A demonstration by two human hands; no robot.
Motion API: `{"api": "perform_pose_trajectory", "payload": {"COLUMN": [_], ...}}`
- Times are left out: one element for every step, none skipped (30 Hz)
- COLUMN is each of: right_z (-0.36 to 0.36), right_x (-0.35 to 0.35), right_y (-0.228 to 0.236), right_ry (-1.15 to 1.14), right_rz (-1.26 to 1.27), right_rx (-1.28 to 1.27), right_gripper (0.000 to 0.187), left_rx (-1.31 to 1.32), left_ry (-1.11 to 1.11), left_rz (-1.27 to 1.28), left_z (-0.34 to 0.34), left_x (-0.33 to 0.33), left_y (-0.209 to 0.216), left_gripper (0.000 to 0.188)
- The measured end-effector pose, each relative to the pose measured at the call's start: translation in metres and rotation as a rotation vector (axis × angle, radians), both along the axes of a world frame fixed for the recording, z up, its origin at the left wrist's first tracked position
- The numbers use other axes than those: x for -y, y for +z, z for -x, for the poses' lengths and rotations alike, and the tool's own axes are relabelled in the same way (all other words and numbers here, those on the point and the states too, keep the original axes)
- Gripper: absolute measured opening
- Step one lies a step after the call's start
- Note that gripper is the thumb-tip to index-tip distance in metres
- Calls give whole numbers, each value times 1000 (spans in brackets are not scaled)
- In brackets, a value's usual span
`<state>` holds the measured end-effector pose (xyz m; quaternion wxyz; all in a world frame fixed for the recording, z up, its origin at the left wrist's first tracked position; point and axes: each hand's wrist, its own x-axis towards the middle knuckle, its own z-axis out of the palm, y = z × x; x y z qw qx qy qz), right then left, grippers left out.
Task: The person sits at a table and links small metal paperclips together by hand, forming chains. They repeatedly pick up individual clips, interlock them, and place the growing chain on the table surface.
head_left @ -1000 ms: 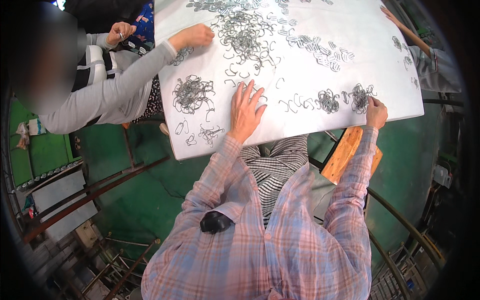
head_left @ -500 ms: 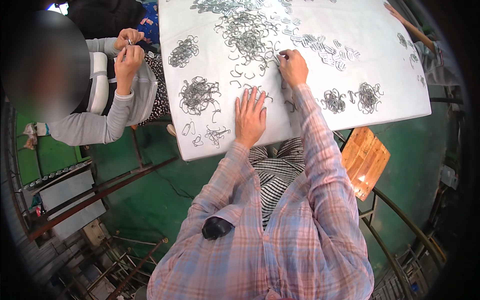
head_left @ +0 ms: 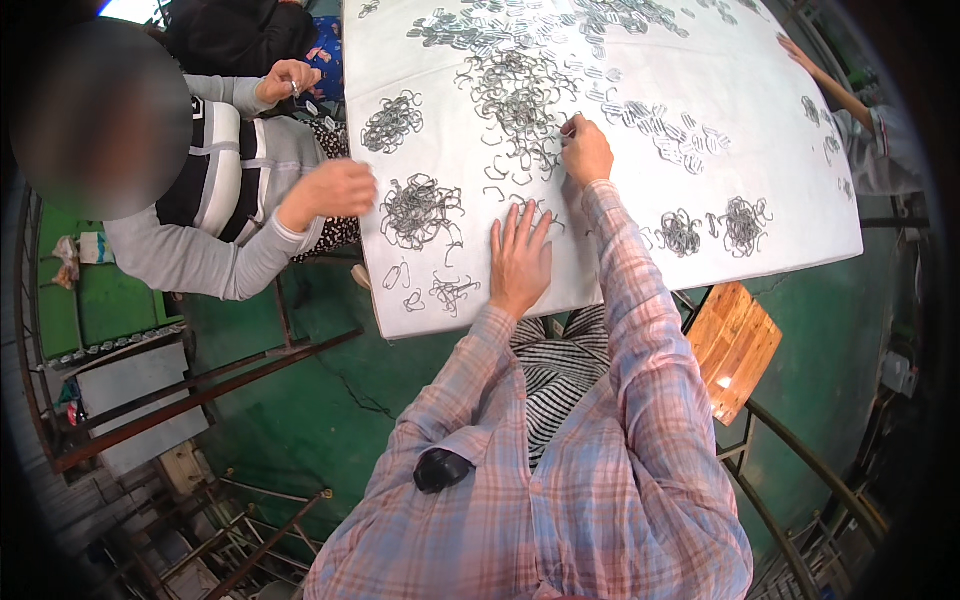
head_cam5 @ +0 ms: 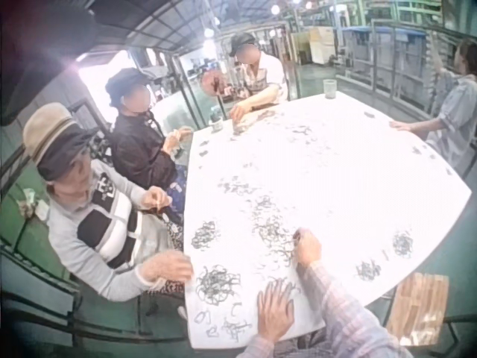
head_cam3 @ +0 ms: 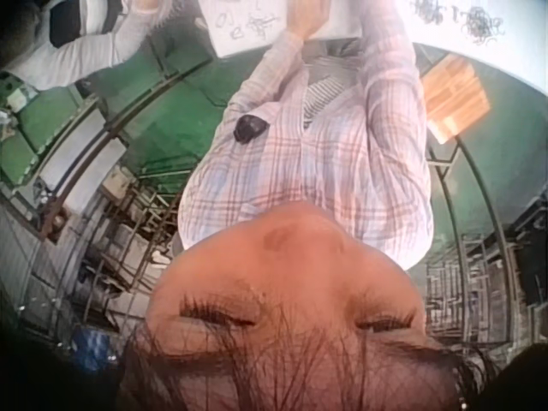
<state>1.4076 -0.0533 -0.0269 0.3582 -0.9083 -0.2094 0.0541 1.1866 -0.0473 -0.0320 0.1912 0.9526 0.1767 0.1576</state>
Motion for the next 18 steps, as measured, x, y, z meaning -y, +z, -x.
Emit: {"api": "perform_pose_trajectory", "payload": {"right_z": [-3, -4, -6, -7, -5, -8, -13, -12, -11, -9, -8, -6, -4, 0, 4, 9, 16, 23], "right_x": [2, 3, 4, 4, 3, 4, 8, 9, 15, 21, 29, 36, 40, 43, 45, 47, 47, 47], "right_y": [1, 4, 7, 8, 6, 6, 6, 8, 11, 13, 17, 20, 23, 25, 25, 25, 27, 27], "right_ry": [-8, 24, 56, 88, 153, 273, 392, 520, 543, 465, 384, 303, 239, 244, 249, 256, 268, 297], "right_rz": [-16, -39, -61, -83, -135, -57, 23, 105, 46, 14, -14, -42, -13, -21, -29, -37, -21, 15], "right_rx": [-13, 1, 14, 28, 89, 45, 0, -48, -76, -69, -62, -54, -21, -43, -65, -87, -112, -108], "right_gripper": [10, 13, 16, 20, 25, 25, 26, 27, 29, 28, 26, 24, 18, 17, 15, 14, 15, 14], "left_rx": [0, -2, -3, -3, -3, -4, -4, -7, -5, -3, -1, 6, 12, 19, 13, 6, 0, 0], "left_ry": [0, 1, 1, 1, -2, -4, -7, -1, 2, 4, 3, 3, 3, -2, 0, 3, 5, 5], "left_rz": [5, 10, 6, 3, 0, -2, -5, -5, -10, -14, -15, -10, -5, -5, -7, -8, -9, -3], "left_z": [0, 1, 1, 0, -1, -1, -1, 1, 2, 3, 2, 2, 1, 1, 1, 2, 1, 1], "left_x": [0, 0, 0, 0, 0, 1, 1, 2, 1, 0, 0, 1, 1, 0, 1, 1, 1, 1], "left_y": [0, 1, 2, 2, 2, 2, 1, 0, 0, -1, 1, 1, 1, 1, 0, -1, -1, -1], "left_gripper": [51, 52, 52, 53, 53, 53, 53, 53, 52, 52, 52, 52, 52, 52, 52, 51, 51, 51]}}
